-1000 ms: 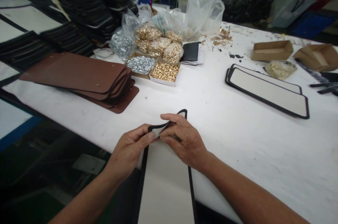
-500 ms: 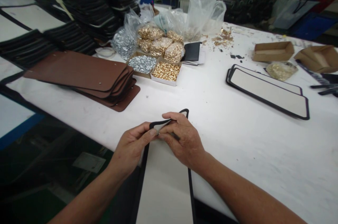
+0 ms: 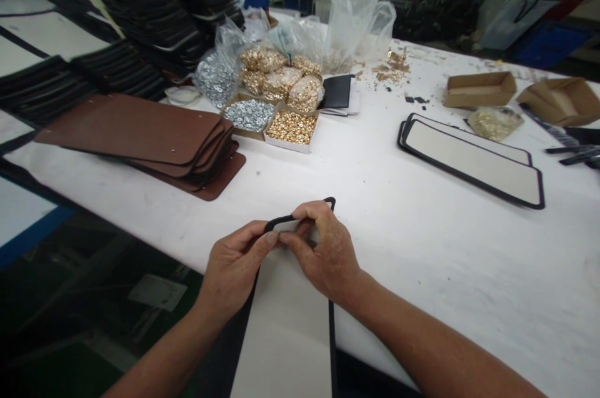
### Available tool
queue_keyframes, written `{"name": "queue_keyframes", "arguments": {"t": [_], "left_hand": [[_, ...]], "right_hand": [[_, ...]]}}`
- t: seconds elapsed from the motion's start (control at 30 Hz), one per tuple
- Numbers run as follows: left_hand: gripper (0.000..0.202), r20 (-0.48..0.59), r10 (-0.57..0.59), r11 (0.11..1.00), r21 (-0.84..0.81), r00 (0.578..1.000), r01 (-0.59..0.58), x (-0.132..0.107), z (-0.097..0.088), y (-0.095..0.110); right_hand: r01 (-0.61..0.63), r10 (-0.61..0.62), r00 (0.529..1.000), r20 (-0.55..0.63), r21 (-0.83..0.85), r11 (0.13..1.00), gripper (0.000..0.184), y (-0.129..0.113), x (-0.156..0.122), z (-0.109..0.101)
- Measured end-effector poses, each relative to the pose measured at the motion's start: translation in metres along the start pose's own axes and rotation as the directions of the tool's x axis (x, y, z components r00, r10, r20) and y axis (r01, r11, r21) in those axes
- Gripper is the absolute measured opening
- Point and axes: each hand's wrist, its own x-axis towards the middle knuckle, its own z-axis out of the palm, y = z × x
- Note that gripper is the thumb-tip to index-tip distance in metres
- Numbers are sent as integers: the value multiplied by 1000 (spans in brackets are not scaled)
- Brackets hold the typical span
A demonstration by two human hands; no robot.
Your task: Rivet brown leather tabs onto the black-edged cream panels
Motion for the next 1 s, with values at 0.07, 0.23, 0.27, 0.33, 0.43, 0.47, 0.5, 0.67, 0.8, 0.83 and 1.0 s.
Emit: {"name": "queue_keyframes", "arguments": {"t": [0.07, 0.23, 0.27, 0.33, 0.43, 0.47, 0.5, 0.67, 0.8, 0.83, 1.0], "left_hand": [[15, -37, 24, 1000, 16, 999, -24, -2, 1, -2], [8, -131, 79, 995, 67, 988, -70, -4, 4, -6], [8, -133, 88, 994, 76, 987, -78, -5, 5, -6], [8, -130, 108, 991, 93, 986, -96, -5, 5, -7], [8, -119, 122, 988, 114, 985, -108, -4, 4, -7], [8, -114, 120, 988, 116, 986, -106, -3, 3, -8], [8, -109, 114, 988, 112, 987, -102, -3, 3, -9], [24, -67, 11, 1000, 1, 998, -11, -4, 6, -13], [43, -228, -48, 998, 32, 972, 57, -19, 0, -5], [45, -284, -28, 994, 94, 958, 56, -26, -5, -2], [58, -492, -4, 957, 251, 871, 146, -72, -37, -6]], "right_hand": [[33, -32, 999, 26, -36, 999, 48, 1, 1, -1], [229, -211, 967, 143, -122, 966, 9, 0, 9, -6], [232, -210, 965, 158, -136, 963, 5, 0, 10, -7], [223, -193, 963, 187, -156, 962, 4, -1, 11, -7], [199, -167, 965, 201, -151, 968, 6, 0, 12, -7], [187, -157, 967, 201, -143, 972, 6, 0, 12, -6], [173, -144, 969, 200, -135, 976, 6, 0, 12, -6], [21, -9, 985, 173, -64, 998, 5, 4, 17, -7], [-158, 169, 983, 69, -137, 978, 15, 17, 26, -23], [-188, 195, 981, 21, -179, 966, 24, 21, 29, -28], [-108, 100, 994, -42, -246, 963, 40, 22, 55, -39]]}}
